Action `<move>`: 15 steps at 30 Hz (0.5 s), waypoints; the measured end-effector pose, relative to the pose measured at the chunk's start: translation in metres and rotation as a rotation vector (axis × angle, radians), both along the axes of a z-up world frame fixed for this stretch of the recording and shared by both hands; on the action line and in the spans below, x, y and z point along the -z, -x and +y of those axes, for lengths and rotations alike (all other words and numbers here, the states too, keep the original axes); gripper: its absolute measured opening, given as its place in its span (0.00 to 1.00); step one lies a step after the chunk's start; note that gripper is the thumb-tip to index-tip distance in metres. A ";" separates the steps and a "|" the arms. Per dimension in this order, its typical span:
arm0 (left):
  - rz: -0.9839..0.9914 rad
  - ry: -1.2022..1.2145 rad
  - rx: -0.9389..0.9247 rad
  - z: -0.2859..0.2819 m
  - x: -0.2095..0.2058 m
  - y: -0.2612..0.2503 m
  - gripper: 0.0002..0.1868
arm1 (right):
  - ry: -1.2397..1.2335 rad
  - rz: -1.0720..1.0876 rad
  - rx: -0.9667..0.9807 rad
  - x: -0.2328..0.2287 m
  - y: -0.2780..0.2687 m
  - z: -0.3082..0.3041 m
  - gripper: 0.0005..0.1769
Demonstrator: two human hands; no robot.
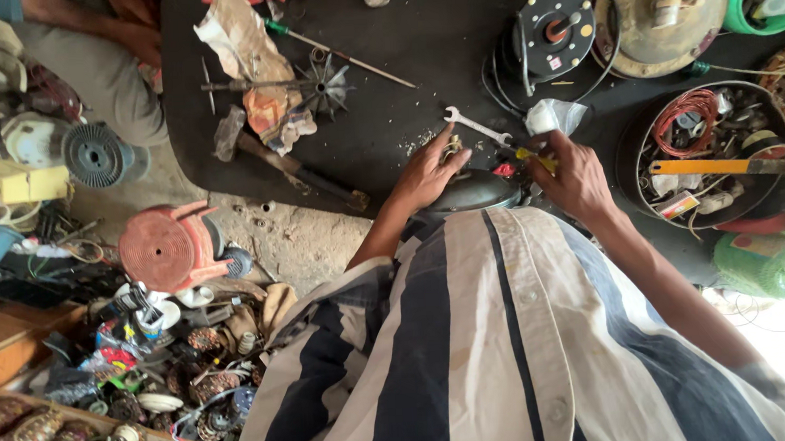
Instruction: The person uses a screwdriver to tighten screws on a small electrical motor component. Another person connects red wires to the motor terminals. The person then places the motor on the workbench.
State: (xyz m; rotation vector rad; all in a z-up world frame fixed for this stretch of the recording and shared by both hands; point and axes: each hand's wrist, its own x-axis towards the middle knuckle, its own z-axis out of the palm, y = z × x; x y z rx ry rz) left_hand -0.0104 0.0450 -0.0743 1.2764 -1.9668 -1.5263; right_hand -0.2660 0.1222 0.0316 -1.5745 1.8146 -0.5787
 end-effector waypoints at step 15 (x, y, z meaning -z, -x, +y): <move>0.410 -0.364 -0.150 0.013 -0.026 -0.030 0.30 | 0.044 -0.140 0.002 -0.032 -0.030 0.002 0.13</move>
